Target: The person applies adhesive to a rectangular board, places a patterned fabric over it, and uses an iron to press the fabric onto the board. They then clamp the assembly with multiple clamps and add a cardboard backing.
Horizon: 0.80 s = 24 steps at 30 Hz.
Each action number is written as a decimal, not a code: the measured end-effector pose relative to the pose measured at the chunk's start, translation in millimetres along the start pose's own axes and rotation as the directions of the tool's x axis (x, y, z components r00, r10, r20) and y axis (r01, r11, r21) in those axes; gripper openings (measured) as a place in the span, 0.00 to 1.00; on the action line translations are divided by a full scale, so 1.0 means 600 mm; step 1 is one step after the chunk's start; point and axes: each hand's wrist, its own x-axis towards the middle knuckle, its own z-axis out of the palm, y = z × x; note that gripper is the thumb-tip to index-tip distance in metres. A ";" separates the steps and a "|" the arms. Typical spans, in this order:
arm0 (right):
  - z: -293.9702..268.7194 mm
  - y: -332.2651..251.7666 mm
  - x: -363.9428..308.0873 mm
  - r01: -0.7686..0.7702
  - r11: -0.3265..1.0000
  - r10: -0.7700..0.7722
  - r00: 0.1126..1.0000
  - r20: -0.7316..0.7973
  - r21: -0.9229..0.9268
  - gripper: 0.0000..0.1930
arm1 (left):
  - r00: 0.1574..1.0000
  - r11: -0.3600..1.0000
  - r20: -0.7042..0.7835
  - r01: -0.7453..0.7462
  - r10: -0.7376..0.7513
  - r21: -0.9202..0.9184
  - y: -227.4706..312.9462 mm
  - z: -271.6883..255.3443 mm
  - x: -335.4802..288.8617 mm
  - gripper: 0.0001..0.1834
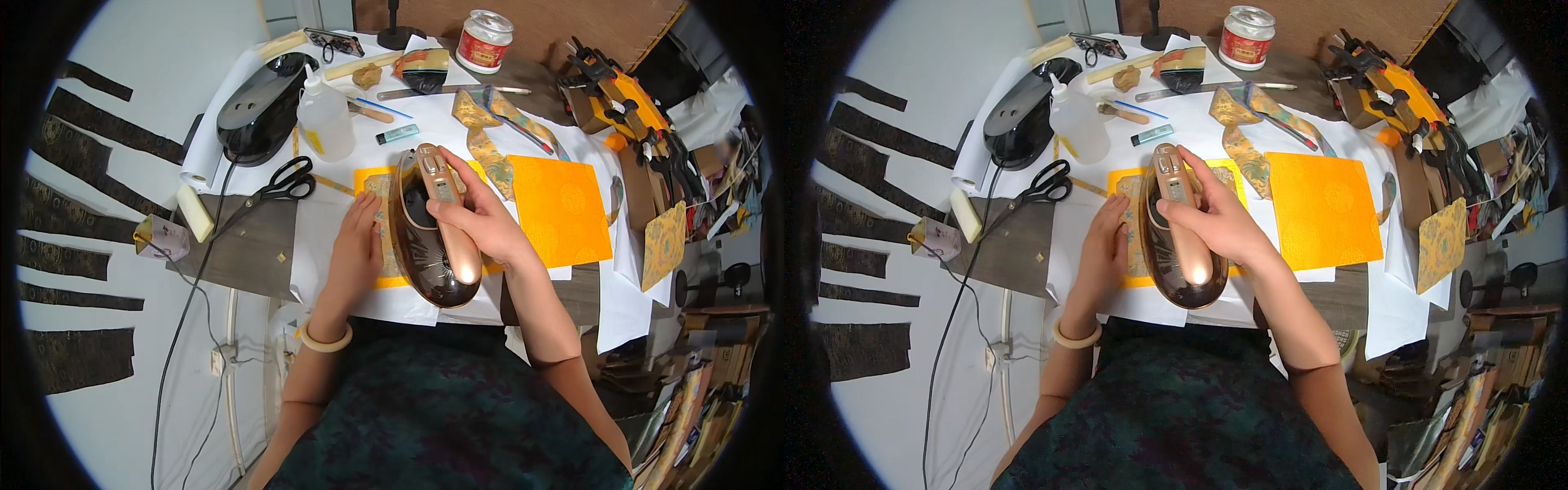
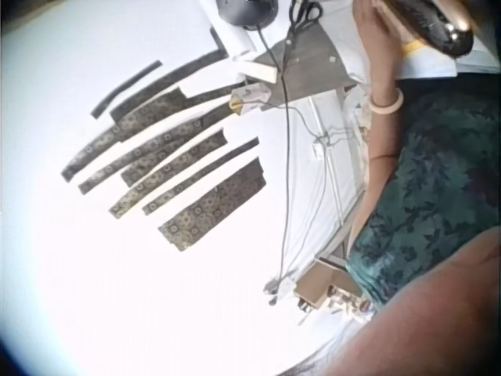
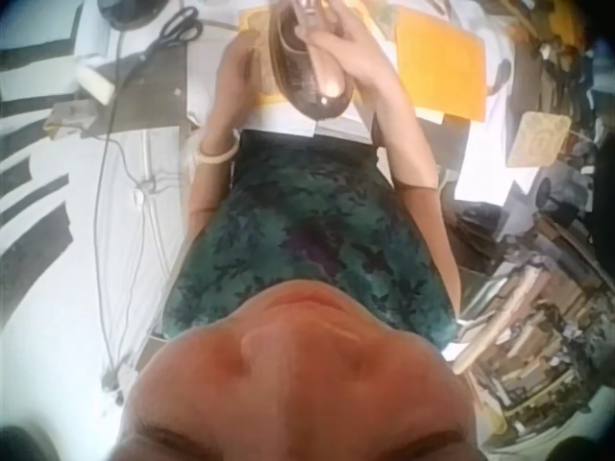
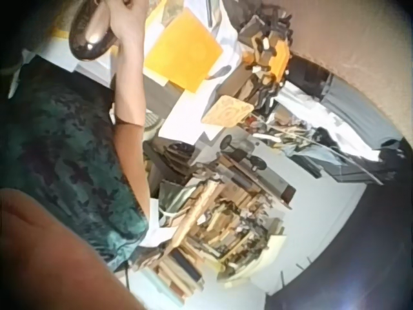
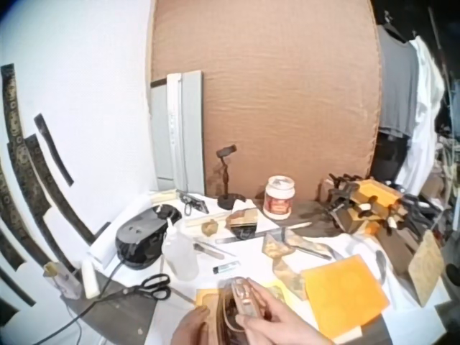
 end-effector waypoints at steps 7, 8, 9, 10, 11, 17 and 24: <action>-0.008 0.011 -0.005 0.026 0.995 -0.027 1.000 0.003 0.095 0.44 | 0.993 0.987 0.097 -0.081 0.067 0.142 -0.014 0.030 -0.003 0.24; -0.012 0.014 -0.005 0.046 0.995 -0.047 0.999 0.006 0.089 0.44 | 0.992 0.987 0.103 -0.082 0.068 0.140 -0.014 0.032 -0.001 0.23; -0.012 0.019 -0.006 0.046 0.993 -0.048 0.999 0.013 0.109 0.43 | 0.992 0.985 0.106 -0.079 0.062 0.155 -0.014 0.031 -0.004 0.23; -0.012 0.024 -0.005 0.053 0.991 -0.055 0.998 0.012 0.125 0.43 | 0.992 0.983 0.111 -0.084 0.066 0.164 -0.012 0.031 -0.003 0.23; -0.018 0.029 -0.004 0.067 0.989 -0.067 0.998 -0.003 0.134 0.42 | 0.990 0.981 0.117 -0.102 0.084 0.163 -0.009 0.035 0.002 0.22; -0.019 0.043 0.009 0.085 0.995 -0.085 0.996 0.022 -0.043 0.46 | 0.987 0.975 0.151 -0.079 0.048 0.206 -0.006 0.027 -0.003 0.24; -0.025 0.025 -0.001 0.031 0.999 -0.031 0.999 0.017 -0.035 0.47 | 0.989 0.986 0.151 -0.014 -0.011 0.168 0.009 0.032 0.015 0.24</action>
